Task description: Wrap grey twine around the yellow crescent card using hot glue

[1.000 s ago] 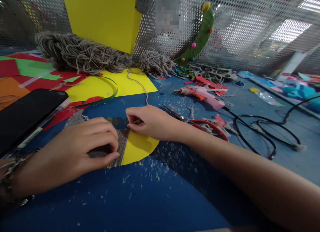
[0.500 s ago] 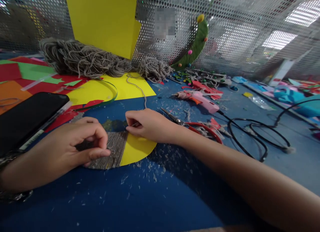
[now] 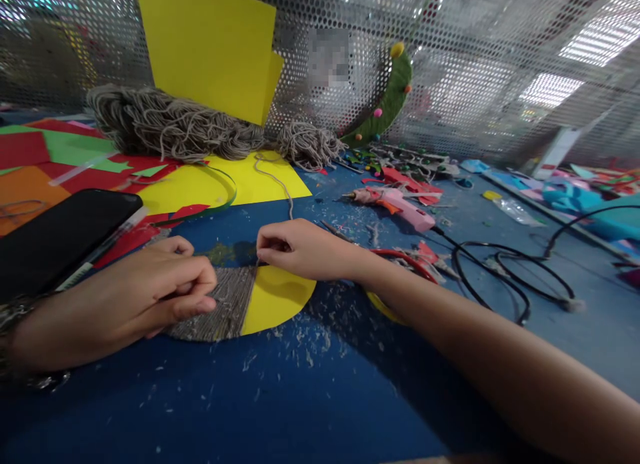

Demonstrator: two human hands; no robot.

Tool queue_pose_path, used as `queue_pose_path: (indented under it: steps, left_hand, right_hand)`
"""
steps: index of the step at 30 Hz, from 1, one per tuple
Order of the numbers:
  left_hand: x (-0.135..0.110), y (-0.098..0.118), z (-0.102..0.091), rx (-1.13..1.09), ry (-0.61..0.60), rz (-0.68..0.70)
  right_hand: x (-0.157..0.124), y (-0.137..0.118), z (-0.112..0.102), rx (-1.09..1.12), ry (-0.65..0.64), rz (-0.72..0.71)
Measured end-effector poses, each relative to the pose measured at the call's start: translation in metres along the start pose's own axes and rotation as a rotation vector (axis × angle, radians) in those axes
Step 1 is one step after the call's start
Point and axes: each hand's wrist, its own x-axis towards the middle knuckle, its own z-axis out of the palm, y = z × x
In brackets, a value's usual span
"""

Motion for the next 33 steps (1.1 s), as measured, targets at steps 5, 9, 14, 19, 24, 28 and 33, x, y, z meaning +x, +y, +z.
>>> queue_pose_path:
  steps: [5,9,14,19,24,28,33]
  left_hand:
    - [0.000,-0.001,-0.005,0.092,-0.073,0.069]
    - [-0.002,-0.003,-0.004,0.347,-0.104,0.112]
    - [-0.004,-0.003,0.001,0.434,-0.056,0.025]
    - [-0.001,-0.003,-0.006,0.286,-0.032,0.048]
    - [0.002,-0.005,-0.012,0.361,-0.022,0.162]
    - [0.002,-0.008,-0.011,0.528,0.054,0.155]
    - [0.001,-0.012,-0.011,0.624,0.075,0.191]
  right_hand:
    - [0.002,0.003,0.001,0.093,0.027,0.054]
    - [0.003,0.005,-0.001,0.251,0.034,0.109]
    - [0.003,0.004,-0.003,0.354,0.131,0.170]
    - [0.000,0.008,-0.012,0.270,0.285,0.139]
    - [-0.004,0.021,-0.033,0.120,0.500,0.178]
    - [-0.008,0.029,-0.046,-0.106,0.529,0.179]
    - [-0.012,0.028,-0.049,-0.397,0.462,0.127]
